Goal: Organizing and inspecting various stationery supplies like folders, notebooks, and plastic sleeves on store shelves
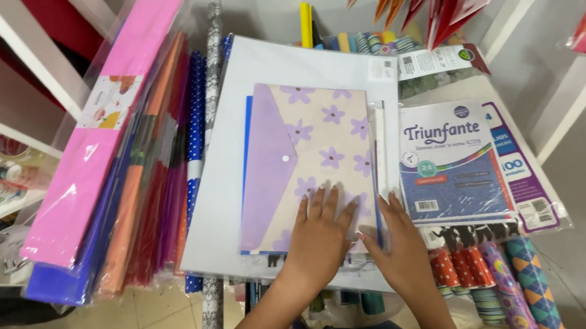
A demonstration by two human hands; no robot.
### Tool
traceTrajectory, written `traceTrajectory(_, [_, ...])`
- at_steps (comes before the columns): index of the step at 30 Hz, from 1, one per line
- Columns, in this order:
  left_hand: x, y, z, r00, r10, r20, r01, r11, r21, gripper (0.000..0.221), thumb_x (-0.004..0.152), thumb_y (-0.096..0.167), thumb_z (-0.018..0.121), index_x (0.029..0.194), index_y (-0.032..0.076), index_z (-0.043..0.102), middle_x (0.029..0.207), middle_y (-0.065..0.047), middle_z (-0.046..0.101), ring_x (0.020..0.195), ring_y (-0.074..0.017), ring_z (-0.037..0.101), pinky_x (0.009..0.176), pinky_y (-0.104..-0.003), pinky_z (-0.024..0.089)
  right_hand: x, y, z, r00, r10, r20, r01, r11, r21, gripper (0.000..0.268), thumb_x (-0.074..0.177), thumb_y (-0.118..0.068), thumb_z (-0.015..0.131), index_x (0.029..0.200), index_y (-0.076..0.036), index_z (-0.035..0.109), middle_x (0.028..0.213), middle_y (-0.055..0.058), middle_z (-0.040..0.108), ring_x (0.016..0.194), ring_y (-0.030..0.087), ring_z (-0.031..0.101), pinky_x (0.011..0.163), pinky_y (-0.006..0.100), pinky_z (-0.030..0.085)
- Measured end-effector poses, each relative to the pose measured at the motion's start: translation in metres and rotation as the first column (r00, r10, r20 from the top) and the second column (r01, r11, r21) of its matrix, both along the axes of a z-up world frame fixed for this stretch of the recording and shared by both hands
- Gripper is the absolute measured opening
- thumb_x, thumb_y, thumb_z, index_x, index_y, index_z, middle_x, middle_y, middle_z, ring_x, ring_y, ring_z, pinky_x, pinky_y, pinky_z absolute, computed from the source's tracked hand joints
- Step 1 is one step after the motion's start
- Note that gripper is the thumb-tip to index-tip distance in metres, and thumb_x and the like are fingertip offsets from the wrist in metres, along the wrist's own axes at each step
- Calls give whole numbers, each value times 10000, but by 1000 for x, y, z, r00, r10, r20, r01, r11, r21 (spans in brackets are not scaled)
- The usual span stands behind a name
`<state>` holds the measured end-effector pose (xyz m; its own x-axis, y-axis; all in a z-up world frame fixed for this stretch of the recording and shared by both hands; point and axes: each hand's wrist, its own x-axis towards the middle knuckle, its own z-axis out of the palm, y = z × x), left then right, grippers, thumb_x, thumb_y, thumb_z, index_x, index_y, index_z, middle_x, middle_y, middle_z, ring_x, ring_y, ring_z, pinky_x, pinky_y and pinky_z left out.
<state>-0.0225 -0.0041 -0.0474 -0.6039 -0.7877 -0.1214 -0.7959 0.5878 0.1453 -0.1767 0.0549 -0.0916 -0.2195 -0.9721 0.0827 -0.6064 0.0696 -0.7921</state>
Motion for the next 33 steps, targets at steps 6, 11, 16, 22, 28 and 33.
traceTrajectory(6, [-65,-13,-19,986,-164,20,164,986,-12,692,893,267,741,1515,98,490,1578,-270,414,1492,-451,329,1210,-622,210,-60,0,-31,953,-200,-228,158,969,-193,658,875,-359,766,1431,-54,591,1464,281,541,1358,489,502,1138,553,402])
traceTrajectory(11, [-121,-24,-81,968,-250,-13,249,967,-57,732,857,276,773,1506,80,496,1581,-249,425,1486,-443,346,1202,-601,249,-111,-2,-50,890,-271,-366,250,963,-105,696,829,-369,788,1438,-94,594,1485,246,531,1401,490,464,1160,612,352])
traceTrajectory(16, [-140,-39,-81,957,-267,-110,259,963,-76,775,877,375,744,1515,28,473,1586,-271,409,1487,-454,342,1202,-598,263,-135,-5,-45,867,-96,-489,193,969,152,797,796,-408,776,1526,-261,492,1629,120,403,1534,439,278,1190,714,161])
traceTrajectory(22, [-151,-36,-95,963,-268,-13,264,953,-146,964,836,561,733,1521,-44,425,1568,-348,380,1476,-495,332,1216,-561,265,-153,-6,-58,880,-109,-462,208,964,169,831,794,-574,760,1523,-286,486,1674,62,340,1587,365,173,1206,709,107])
traceTrajectory(28, [-166,-12,-127,975,-217,57,223,914,-339,851,877,499,711,1484,-55,489,1462,-416,468,1374,-638,409,1052,-528,473,-151,-11,-57,846,-275,-457,345,935,76,995,717,-577,820,1531,-121,475,1617,304,327,1542,480,247,1230,597,208])
traceTrajectory(33, [-172,-6,-133,971,-207,118,238,843,-483,557,999,257,484,1440,-79,534,1345,-433,561,1270,-652,515,925,-480,576,-155,-12,-55,858,-297,-419,362,929,83,950,746,-559,809,1535,-141,485,1581,290,358,1502,488,308,1173,620,293])
